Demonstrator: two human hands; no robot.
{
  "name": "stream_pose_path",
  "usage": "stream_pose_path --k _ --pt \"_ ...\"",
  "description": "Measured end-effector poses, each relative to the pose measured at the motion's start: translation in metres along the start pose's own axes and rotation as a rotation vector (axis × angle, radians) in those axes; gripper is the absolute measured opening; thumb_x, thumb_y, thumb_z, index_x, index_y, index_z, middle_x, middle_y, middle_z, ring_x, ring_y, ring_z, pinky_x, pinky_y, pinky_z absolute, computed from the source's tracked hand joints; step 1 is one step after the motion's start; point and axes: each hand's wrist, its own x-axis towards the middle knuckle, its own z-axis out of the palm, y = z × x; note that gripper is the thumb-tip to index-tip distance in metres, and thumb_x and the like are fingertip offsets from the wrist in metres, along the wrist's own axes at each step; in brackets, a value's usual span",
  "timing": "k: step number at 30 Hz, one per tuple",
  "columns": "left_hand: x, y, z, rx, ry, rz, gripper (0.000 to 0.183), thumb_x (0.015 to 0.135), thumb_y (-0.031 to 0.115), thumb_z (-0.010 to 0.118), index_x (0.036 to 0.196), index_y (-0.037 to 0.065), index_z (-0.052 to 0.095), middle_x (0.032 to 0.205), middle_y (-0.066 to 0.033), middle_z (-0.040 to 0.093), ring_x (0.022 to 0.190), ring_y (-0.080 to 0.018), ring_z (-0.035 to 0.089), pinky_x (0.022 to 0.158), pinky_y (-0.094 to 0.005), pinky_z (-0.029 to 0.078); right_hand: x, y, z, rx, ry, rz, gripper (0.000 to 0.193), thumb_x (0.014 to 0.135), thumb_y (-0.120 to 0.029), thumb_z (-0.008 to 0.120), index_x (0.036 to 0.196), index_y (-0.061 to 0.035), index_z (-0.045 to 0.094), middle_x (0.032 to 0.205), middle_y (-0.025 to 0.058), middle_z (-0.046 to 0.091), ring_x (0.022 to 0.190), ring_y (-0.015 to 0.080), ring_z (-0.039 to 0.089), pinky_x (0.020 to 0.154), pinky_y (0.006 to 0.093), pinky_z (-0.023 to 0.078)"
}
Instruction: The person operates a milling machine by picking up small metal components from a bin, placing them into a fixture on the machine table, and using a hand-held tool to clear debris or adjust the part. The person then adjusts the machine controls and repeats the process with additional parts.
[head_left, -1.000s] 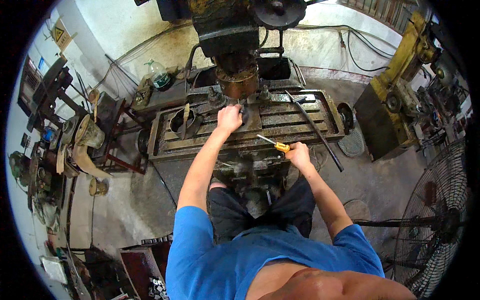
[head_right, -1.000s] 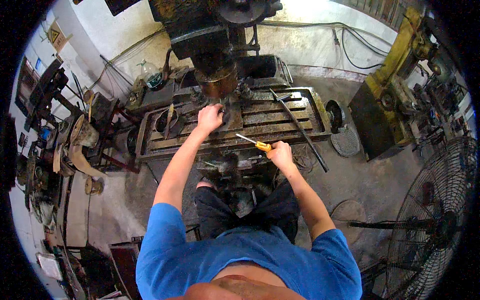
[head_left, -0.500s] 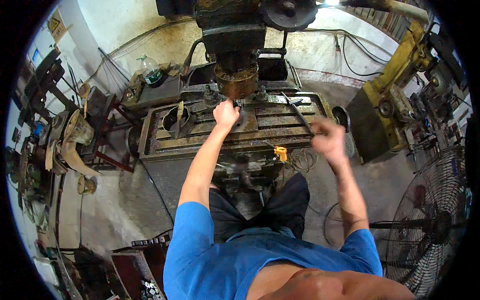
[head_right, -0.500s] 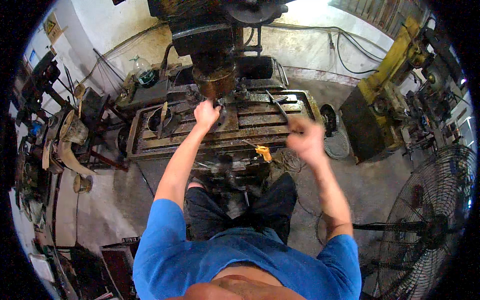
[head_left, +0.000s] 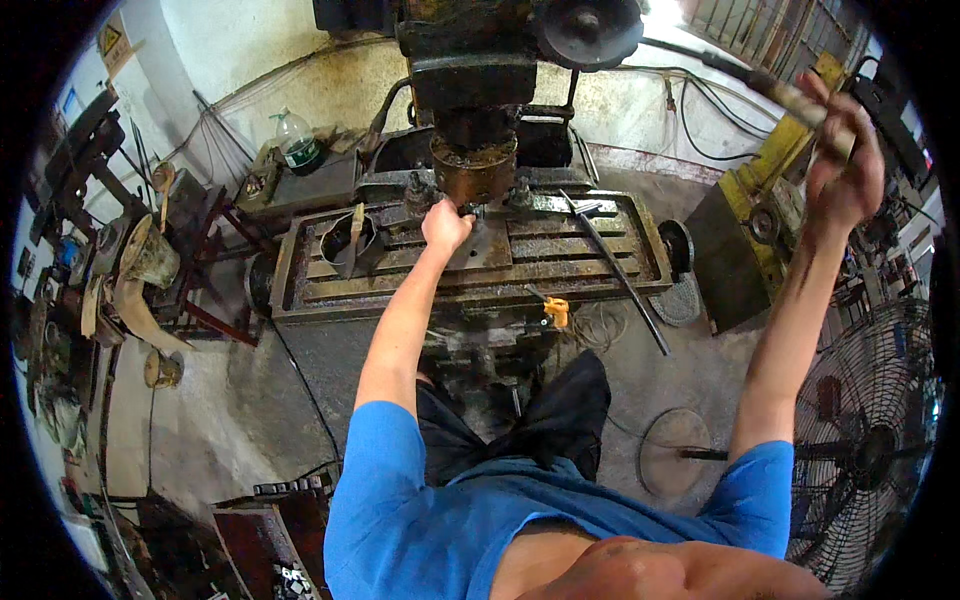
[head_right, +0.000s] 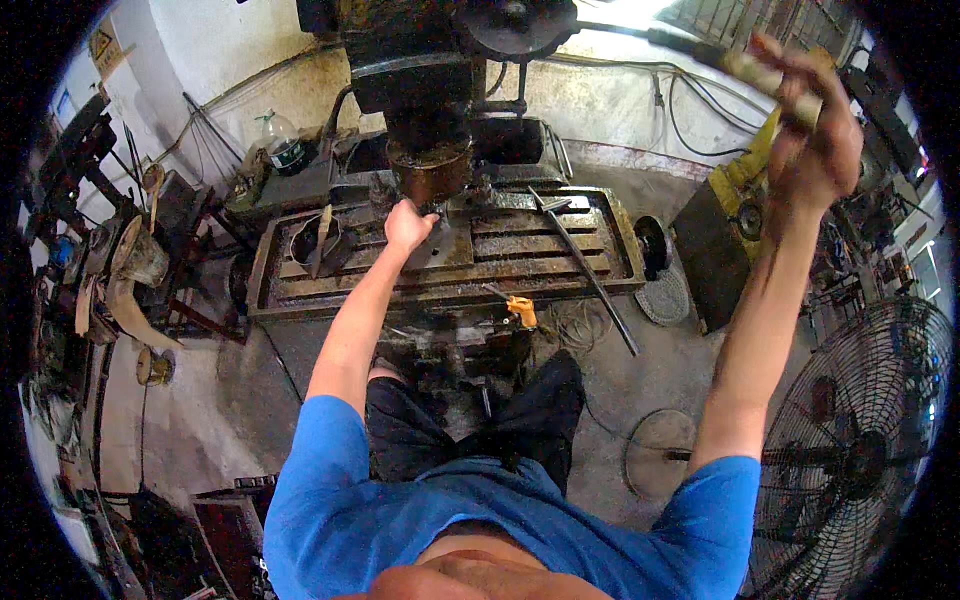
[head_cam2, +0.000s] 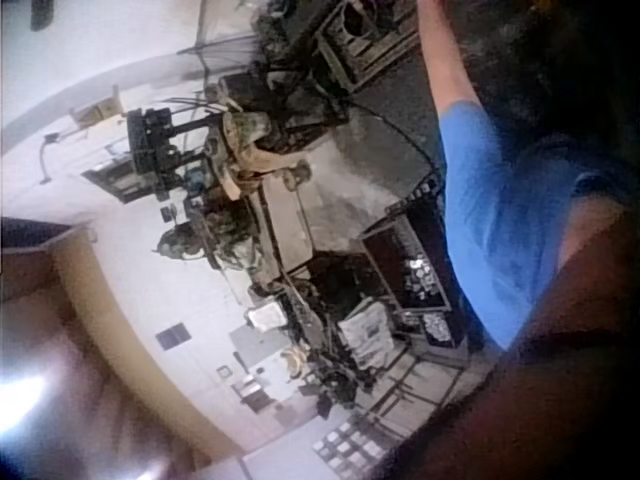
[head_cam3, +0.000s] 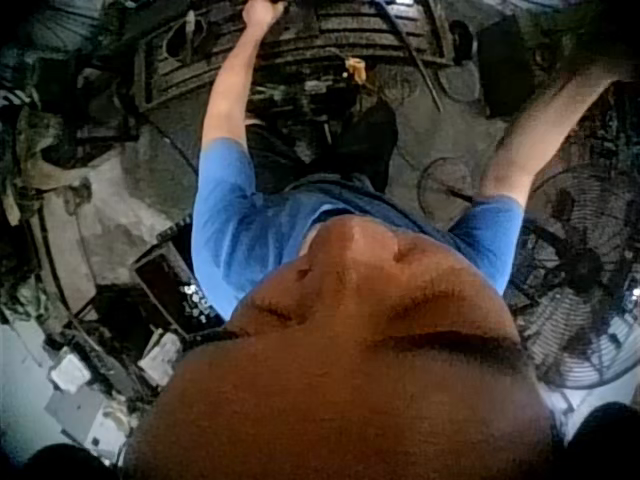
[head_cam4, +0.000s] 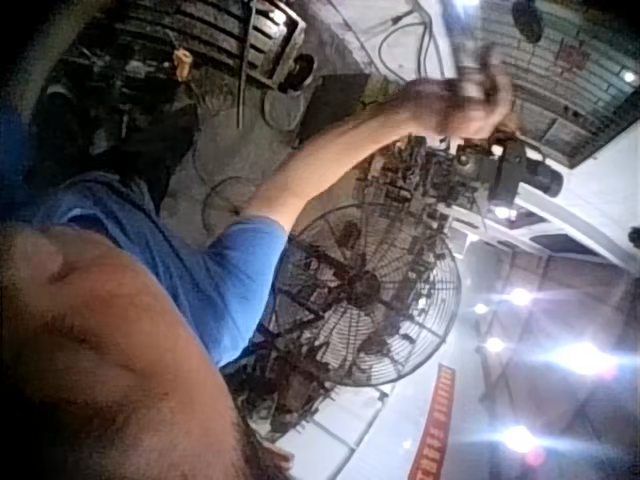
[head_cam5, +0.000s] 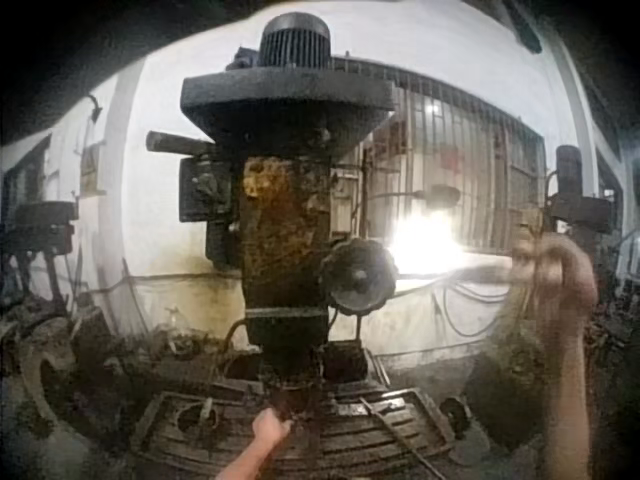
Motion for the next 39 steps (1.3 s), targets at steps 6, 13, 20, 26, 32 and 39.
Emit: stream_pose_path --k 6,13,20,26,32,39 --pt "0.001 -0.003 0.003 0.003 0.009 -0.004 0.046 0.062 0.036 0.074 0.065 -0.004 0.053 0.068 -0.0190 0.058 0.067 -0.0331 0.058 0.061 -0.0427 0.046 -0.085 0.002 0.011 -0.081 0.056 -0.029 0.049 0.072 -0.037 0.056 0.083 0.0115 0.057 0.059 0.0093 0.049 0.078 0.0296 0.057 0.093 0.0590 0.032" --pt "0.006 -0.007 0.003 0.028 -0.057 0.004 0.040 0.066 0.033 0.072 0.079 -0.001 0.057 0.070 -0.0183 0.060 0.070 -0.0320 0.060 0.060 -0.0412 0.046 -0.110 0.010 0.017 -0.045 0.087 -0.067 0.039 0.072 -0.030 0.055 0.076 0.0086 0.059 0.057 0.0084 0.051 0.077 0.0283 0.057 0.093 0.0564 0.034" --pt "-0.049 -0.035 -0.082 0.006 0.205 0.221 0.034 0.074 0.027 0.062 0.105 0.013 0.059 0.086 -0.0121 0.063 0.077 -0.0303 0.061 0.067 -0.0424 0.048 -0.114 0.014 0.011 0.039 0.113 -0.065 0.030 0.059 -0.007 0.041 0.077 0.0097 0.058 0.067 0.0157 0.055 0.075 0.0291 0.056 0.093 0.0564 0.034" --pt "-0.091 -0.094 -0.149 0.442 0.310 0.091 0.051 0.077 0.041 0.058 0.119 0.014 0.048 0.086 -0.0162 0.057 0.066 -0.0330 0.061 0.053 -0.0429 0.047 -0.115 0.014 0.009 0.062 0.161 -0.049 0.032 0.055 -0.002 0.038 0.077 0.0107 0.057 0.068 0.0164 0.055 0.075 0.0283 0.056 0.093 0.0553 0.035" --pt "-0.080 -0.126 -0.136 0.450 0.166 0.012 0.035 0.083 0.028 0.053 0.110 0.006 0.056 0.079 -0.0181 0.062 0.073 -0.0315 0.062 0.063 -0.0404 0.048 -0.106 0.009 0.018 0.097 0.164 -0.035 0.030 0.057 -0.002 0.039 0.077 0.0106 0.057 0.069 0.0175 0.055 0.075 0.0270 0.056 0.093 0.0543 0.035" --pt "-0.077 -0.057 -0.090 -0.309 0.168 0.114 0.024 0.082 0.019 0.053 0.097 0.002 0.062 0.082 -0.0193 0.062 0.082 -0.0338 0.060 0.072 -0.0377 0.046 -0.114 0.015 0.017 0.060 0.220 -0.082 0.022 0.060 -0.002 0.043 0.073 0.0101 0.056 0.073 0.0185 0.057 0.072 0.0252 0.055 0.089 0.0533 0.039"
